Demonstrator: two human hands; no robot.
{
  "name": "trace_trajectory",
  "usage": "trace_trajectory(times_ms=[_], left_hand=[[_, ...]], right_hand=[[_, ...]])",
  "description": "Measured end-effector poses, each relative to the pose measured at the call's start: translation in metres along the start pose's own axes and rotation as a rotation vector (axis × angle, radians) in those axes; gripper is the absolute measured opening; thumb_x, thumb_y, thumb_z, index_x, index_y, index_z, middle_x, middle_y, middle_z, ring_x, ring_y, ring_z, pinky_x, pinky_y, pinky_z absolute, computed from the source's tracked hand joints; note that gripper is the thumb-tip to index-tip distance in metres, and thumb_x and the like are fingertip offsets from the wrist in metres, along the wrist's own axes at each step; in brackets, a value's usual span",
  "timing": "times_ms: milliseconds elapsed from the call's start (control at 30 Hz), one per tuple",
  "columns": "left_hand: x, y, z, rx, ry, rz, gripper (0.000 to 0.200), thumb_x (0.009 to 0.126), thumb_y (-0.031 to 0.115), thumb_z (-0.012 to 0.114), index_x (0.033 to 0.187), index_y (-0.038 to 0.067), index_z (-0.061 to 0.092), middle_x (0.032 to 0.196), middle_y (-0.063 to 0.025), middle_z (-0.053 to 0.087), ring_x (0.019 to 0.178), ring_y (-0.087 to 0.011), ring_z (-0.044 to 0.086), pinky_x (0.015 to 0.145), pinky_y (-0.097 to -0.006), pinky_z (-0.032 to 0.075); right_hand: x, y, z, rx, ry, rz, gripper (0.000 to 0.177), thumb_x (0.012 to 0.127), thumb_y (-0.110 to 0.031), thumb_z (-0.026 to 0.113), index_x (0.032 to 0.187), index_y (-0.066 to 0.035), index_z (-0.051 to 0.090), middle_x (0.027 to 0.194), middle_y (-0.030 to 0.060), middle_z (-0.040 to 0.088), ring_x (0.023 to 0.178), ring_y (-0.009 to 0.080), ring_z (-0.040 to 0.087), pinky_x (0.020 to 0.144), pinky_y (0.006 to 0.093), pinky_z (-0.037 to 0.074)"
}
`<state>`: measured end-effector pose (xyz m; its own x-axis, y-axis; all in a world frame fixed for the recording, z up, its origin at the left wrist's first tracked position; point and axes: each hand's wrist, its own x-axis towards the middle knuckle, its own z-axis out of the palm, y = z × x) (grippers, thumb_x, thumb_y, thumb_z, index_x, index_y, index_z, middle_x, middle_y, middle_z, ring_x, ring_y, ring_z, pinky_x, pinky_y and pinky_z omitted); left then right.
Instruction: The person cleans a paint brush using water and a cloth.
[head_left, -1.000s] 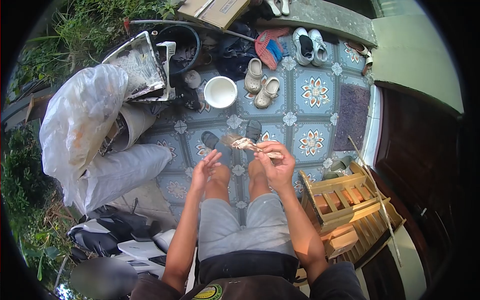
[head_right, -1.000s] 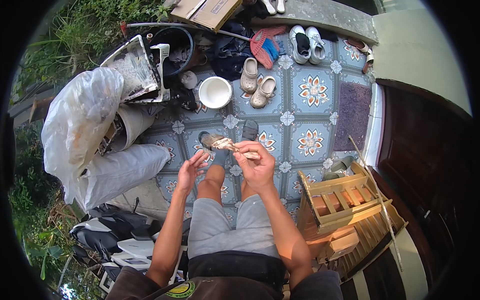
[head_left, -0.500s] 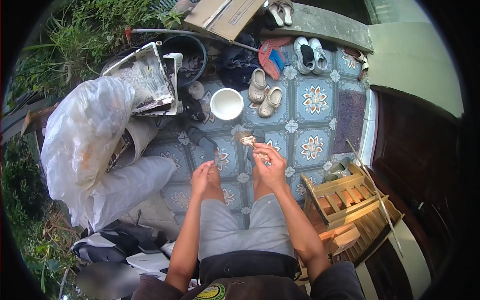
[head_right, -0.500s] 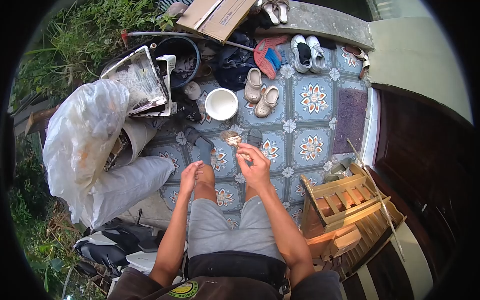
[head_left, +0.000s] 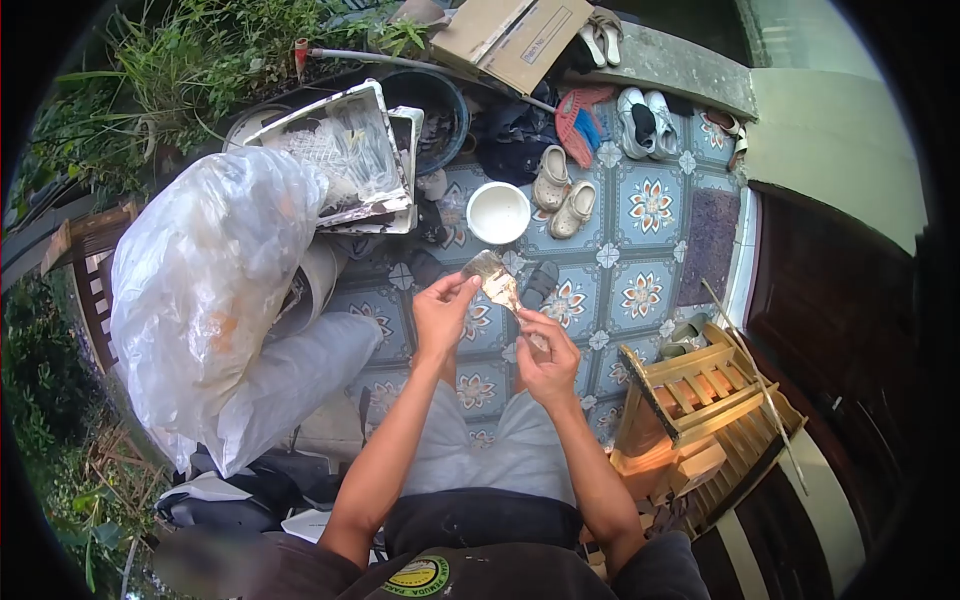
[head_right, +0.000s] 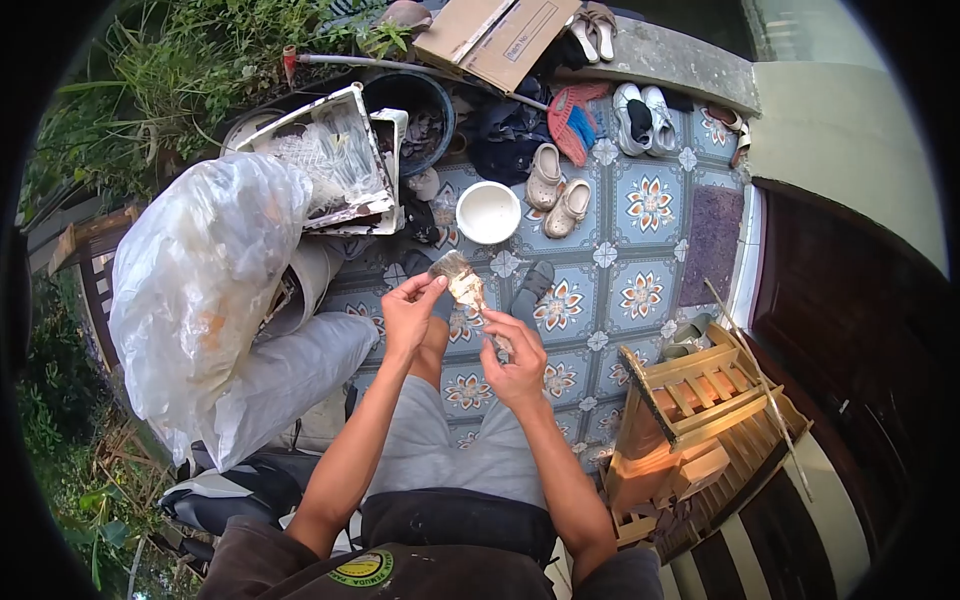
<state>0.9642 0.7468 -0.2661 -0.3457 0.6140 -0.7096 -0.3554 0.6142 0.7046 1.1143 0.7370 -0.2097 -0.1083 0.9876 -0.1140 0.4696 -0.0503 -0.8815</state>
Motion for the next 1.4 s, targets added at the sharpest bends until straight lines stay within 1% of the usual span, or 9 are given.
trace_trajectory(times_ms=[133,233,400,667,800,900,1233,1333,1400], left_hand=[[0.004,0.003,-0.014,0.100,-0.013,0.064,0.022,0.075,0.014,0.070,0.090,-0.002,0.066,0.063,0.0027,0.058,0.053,-0.0001,0.044,0.047,-0.0156,0.033],[0.008,-0.001,-0.016,0.138,-0.021,0.070,0.023,0.074,0.016,0.071,0.089,-0.001,0.067,0.060,0.0034,0.057,0.049,-0.0001,0.042,0.044,-0.0163,0.032],[0.013,-0.004,0.005,0.030,0.071,0.107,0.025,0.073,0.022,0.072,0.083,0.000,0.068,0.057,0.0030,0.055,0.045,-0.0019,0.043,0.040,-0.0180,0.031],[-0.002,0.004,0.051,-0.162,-0.191,-0.558,0.023,0.079,0.029,0.067,0.072,0.009,0.059,0.058,0.0051,0.050,0.044,-0.0016,0.031,0.040,-0.0170,0.021],[-0.002,-0.033,0.069,0.117,-0.061,-0.536,0.027,0.076,0.031,0.069,0.082,0.005,0.064,0.065,0.0010,0.059,0.047,-0.0023,0.042,0.038,-0.0190,0.030],[0.002,-0.058,0.077,0.446,0.123,-0.351,0.040,0.076,0.034,0.068,0.095,-0.001,0.065,0.067,-0.0044,0.063,0.064,-0.0096,0.058,0.059,-0.0208,0.046],[0.141,-0.157,0.051,0.485,0.158,-0.246,0.036,0.080,0.037,0.061,0.094,0.004,0.066,0.071,-0.0030,0.064,0.054,-0.0041,0.048,0.048,-0.0192,0.034],[0.250,-0.181,0.044,0.675,0.110,-0.173,0.034,0.080,0.033,0.061,0.097,0.004,0.065,0.074,-0.0050,0.065,0.058,-0.0059,0.051,0.054,-0.0212,0.040],[0.293,-0.179,0.042,0.575,0.162,-0.289,0.036,0.077,0.035,0.061,0.097,0.005,0.065,0.078,-0.0069,0.067,0.077,-0.0152,0.062,0.074,-0.0271,0.045]], right_hand=[[0.001,-0.018,0.031,0.393,0.292,0.452,0.024,0.079,-0.004,0.060,0.101,0.004,0.057,0.093,0.0115,0.062,0.074,0.0139,0.063,0.060,0.0244,0.049],[0.009,0.001,0.022,0.369,-0.346,0.838,0.034,0.090,-0.027,0.052,0.105,0.003,0.055,0.073,0.0038,0.060,0.051,0.0051,0.051,0.046,0.0198,0.040],[0.004,0.037,0.019,0.268,-0.320,0.553,0.024,0.091,-0.026,0.051,0.094,-0.003,0.056,0.059,-0.0031,0.048,0.047,0.0029,0.038,0.042,0.0205,0.030],[0.031,0.054,-0.072,0.320,-0.605,0.602,0.025,0.090,-0.027,0.050,0.091,-0.003,0.053,0.059,-0.0026,0.044,0.056,0.0049,0.041,0.051,0.0232,0.037],[0.034,0.102,-0.089,-0.037,-0.670,0.417,0.027,0.090,-0.026,0.046,0.097,-0.002,0.054,0.067,0.0140,0.059,0.064,0.0308,0.059,0.058,0.0395,0.043],[0.042,0.140,-0.085,-0.129,-0.613,0.512,0.028,0.090,-0.024,0.041,0.101,-0.002,0.054,0.075,0.0223,0.060,0.075,0.0419,0.057,0.066,0.0474,0.043],[0.108,0.271,0.045,-0.537,-0.552,0.451,0.025,0.085,-0.019,0.047,0.103,-0.006,0.056,0.096,0.0209,0.057,0.089,0.0372,0.058,0.077,0.0448,0.047],[0.143,0.345,0.117,-0.747,-0.598,0.387,0.025,0.083,-0.020,0.051,0.098,-0.002,0.059,0.098,0.0182,0.058,0.085,0.0316,0.062,0.072,0.0392,0.051],[0.150,0.386,0.154,-0.838,-0.615,0.347,0.022,0.080,-0.013,0.052,0.097,-0.002,0.060,0.098,0.0147,0.059,0.085,0.0286,0.062,0.071,0.0371,0.052]])
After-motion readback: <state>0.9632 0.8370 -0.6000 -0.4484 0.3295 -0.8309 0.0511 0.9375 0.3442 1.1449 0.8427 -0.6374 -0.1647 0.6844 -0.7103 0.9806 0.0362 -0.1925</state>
